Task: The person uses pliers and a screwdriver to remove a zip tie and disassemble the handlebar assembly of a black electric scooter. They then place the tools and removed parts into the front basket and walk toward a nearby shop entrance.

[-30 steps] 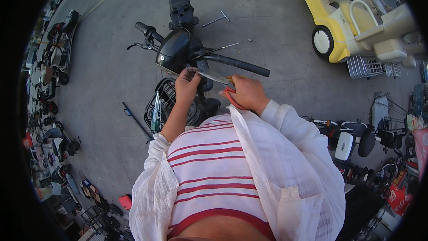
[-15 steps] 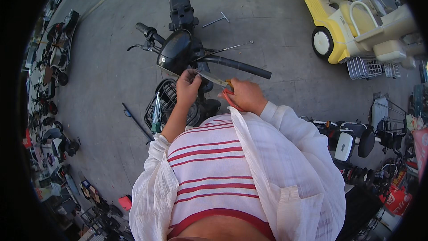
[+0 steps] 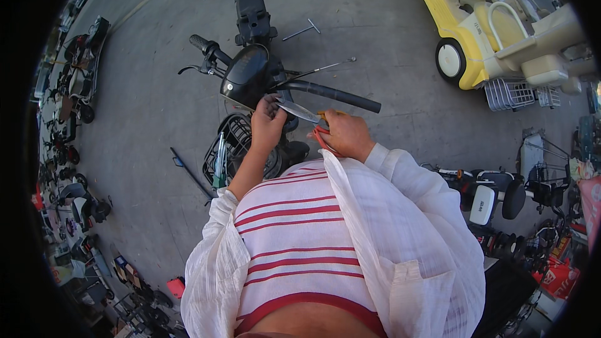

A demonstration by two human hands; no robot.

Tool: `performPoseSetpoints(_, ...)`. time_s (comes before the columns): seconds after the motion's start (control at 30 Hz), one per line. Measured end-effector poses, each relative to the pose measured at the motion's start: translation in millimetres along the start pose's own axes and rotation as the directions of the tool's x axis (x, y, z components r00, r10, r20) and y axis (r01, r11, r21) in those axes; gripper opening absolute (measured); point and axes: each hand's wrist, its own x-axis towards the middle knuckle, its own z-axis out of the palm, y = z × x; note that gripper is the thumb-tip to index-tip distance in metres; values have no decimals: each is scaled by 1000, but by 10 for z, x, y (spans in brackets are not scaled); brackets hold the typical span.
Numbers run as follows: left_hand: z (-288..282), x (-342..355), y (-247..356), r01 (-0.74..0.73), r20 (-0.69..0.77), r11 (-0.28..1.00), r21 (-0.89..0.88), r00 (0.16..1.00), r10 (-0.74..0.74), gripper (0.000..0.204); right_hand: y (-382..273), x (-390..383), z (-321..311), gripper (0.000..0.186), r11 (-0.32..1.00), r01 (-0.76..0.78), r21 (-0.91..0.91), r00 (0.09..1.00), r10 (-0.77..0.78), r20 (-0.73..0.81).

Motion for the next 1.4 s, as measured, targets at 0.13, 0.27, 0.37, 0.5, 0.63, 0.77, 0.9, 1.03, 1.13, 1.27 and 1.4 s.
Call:
performPoseSetpoints(0.13,2,1,5,4,-5,1000,26,1000,-4,31,12,12,18,64,1000,-20,-22,999,21,35)
performPoseSetpoints(0.27,-16,8,-8,16,-9,996,82,1000,-16,30,13,5,29,67,1000,-5,-26,1000,6,20)
performPoseSetpoints(0.37,-6,2,-11,24,-22,997,70,1000,-22,29,4,4,35,66,1000,-3,-19,1000,4,2)
performPoseSetpoints(0.5,-2,3,0,35,-19,998,58,999,-34,29,-6,3,34,66,1000,-7,-24,1000,7,-6)
performPoseSetpoints(0.63,1,2,-3,35,-24,999,38,999,-34,28,-4,3,55,65,999,-23,-32,1000,23,6)
performPoseSetpoints(0.77,-1,-1,-24,41,-44,995,87,998,-37,25,10,4,79,66,999,-39,-3,999,39,8)
performPoseSetpoints(0.9,-15,-5,-57,71,-45,991,110,997,-66,20,19,4,56,60,991,-109,77,994,108,19)
performPoseSetpoints(1.03,8,3,-76,57,-42,998,12,997,-57,15,17,-34,25,58,994,-43,102,998,46,-31)
performPoseSetpoints(1.13,36,9,-70,22,-72,1000,-14,997,-23,14,0,-39,47,65,999,-11,37,998,13,-69)
performPoseSetpoints(1.27,23,19,-45,12,-64,998,61,998,-8,15,18,-31,79,65,999,-25,44,999,27,-45)
performPoseSetpoints(1.4,25,22,-17,10,-70,997,73,998,-5,14,29,-13,99,65,999,-18,33,999,19,-35)
